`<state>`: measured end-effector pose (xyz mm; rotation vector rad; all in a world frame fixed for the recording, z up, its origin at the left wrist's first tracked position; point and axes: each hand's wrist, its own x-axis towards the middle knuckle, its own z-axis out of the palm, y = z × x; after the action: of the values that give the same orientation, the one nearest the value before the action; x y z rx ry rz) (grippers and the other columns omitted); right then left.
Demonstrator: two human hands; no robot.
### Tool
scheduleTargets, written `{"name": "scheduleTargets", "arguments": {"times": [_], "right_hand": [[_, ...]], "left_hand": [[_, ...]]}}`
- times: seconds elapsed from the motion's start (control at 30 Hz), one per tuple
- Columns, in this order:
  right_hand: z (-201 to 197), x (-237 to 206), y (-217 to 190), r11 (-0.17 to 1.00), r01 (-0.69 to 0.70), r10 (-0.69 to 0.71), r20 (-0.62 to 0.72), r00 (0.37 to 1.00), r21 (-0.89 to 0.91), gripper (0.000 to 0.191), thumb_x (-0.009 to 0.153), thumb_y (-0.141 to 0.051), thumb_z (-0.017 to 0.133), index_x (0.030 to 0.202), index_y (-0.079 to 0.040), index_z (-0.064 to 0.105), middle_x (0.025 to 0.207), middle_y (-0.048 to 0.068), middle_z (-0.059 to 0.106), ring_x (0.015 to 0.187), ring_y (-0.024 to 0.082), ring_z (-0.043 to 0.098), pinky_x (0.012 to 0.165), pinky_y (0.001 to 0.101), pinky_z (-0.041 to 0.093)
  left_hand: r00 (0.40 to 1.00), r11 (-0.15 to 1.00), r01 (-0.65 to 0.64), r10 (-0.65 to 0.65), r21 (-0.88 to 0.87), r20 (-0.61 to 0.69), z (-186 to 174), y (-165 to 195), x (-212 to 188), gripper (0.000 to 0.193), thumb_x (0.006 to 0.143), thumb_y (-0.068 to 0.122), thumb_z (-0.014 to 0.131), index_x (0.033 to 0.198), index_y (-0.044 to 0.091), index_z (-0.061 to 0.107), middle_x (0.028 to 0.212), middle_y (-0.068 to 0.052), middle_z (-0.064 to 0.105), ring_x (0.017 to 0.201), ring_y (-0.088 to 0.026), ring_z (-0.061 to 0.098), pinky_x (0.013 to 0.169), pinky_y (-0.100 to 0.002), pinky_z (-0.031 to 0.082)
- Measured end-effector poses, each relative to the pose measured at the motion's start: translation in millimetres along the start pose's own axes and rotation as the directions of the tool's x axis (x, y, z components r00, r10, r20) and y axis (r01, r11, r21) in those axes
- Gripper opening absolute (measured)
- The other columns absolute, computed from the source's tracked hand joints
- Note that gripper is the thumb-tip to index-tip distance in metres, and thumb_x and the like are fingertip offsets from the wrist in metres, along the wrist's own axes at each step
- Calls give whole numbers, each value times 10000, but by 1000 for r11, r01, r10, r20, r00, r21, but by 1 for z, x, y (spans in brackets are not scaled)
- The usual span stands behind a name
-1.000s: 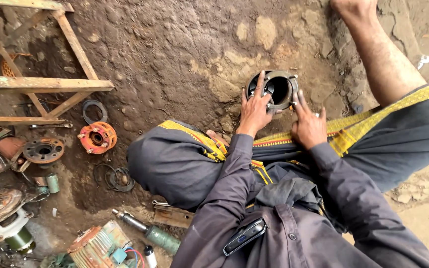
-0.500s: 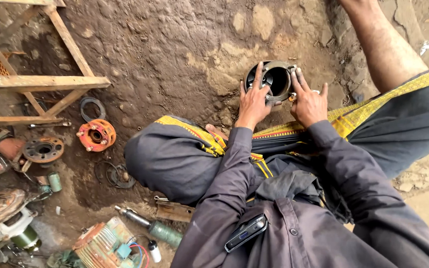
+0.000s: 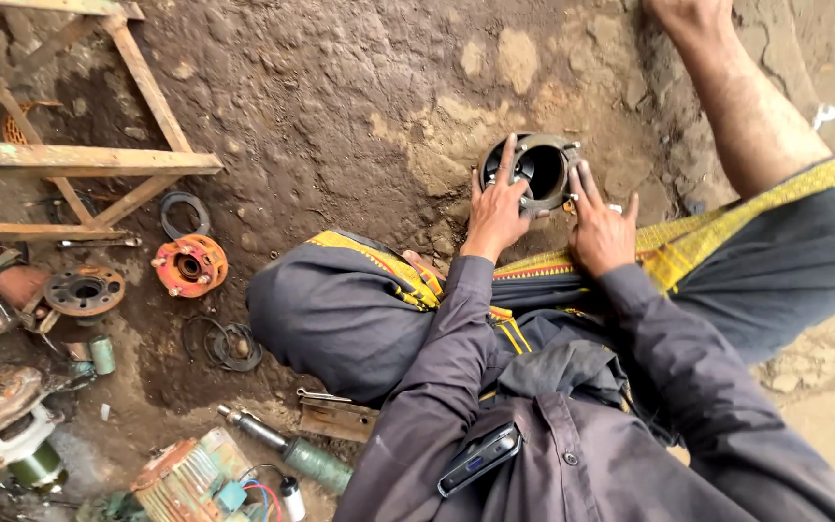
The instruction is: The person sits on the ground fitting a metal sealing ring around a pump impeller housing, tapping and pressing the ring into place by hand and with a small mallet, and rotating the housing to work around its rim. Other pump parts and motors lie scattered on the ground nearby.
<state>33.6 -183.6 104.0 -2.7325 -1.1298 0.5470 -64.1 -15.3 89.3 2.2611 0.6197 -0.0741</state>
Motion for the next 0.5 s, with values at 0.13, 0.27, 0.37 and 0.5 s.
{"name": "scheduleTargets", "arguments": {"times": [0.13,0.27,0.37,0.5], "right_hand": [[5,5,4,999,-25,26,-4,1000,47,974,788,-151,719,1662,-183,289,1706,-16,293,932,315,719,1194,725,178],[10,1,9,998,-13,13,-6,1000,56,932,814,-81,647,1669,-198,296,1723,-28,300,955,292,727,1181,731,174],[12,1,10,998,46,-44,-59,997,33,892,837,-55,617,1662,-195,309,1727,1,299,972,279,734,1126,756,175],[8,7,8,1000,1,-1,7,1000,28,928,793,-105,637,1653,-193,300,1706,-19,302,947,322,712,1172,746,186]], "left_hand": [[998,999,-37,38,12,-45,2,-1,-2,314,753,295,890,950,94,752,1724,-9,66,1025,-279,741,1229,-657,224],[995,998,-62,63,16,-75,3,-2,-4,324,724,288,895,943,98,750,1716,-26,65,1041,-270,742,1219,-670,216],[1000,1000,-6,5,-8,-10,1,-1,-1,446,688,364,911,985,81,735,1689,-26,61,985,-291,731,1210,-671,214],[1000,1000,-1,1,-7,3,-1,3,-5,336,757,348,893,923,94,748,1718,-17,57,1026,-274,744,1222,-673,220]]}}
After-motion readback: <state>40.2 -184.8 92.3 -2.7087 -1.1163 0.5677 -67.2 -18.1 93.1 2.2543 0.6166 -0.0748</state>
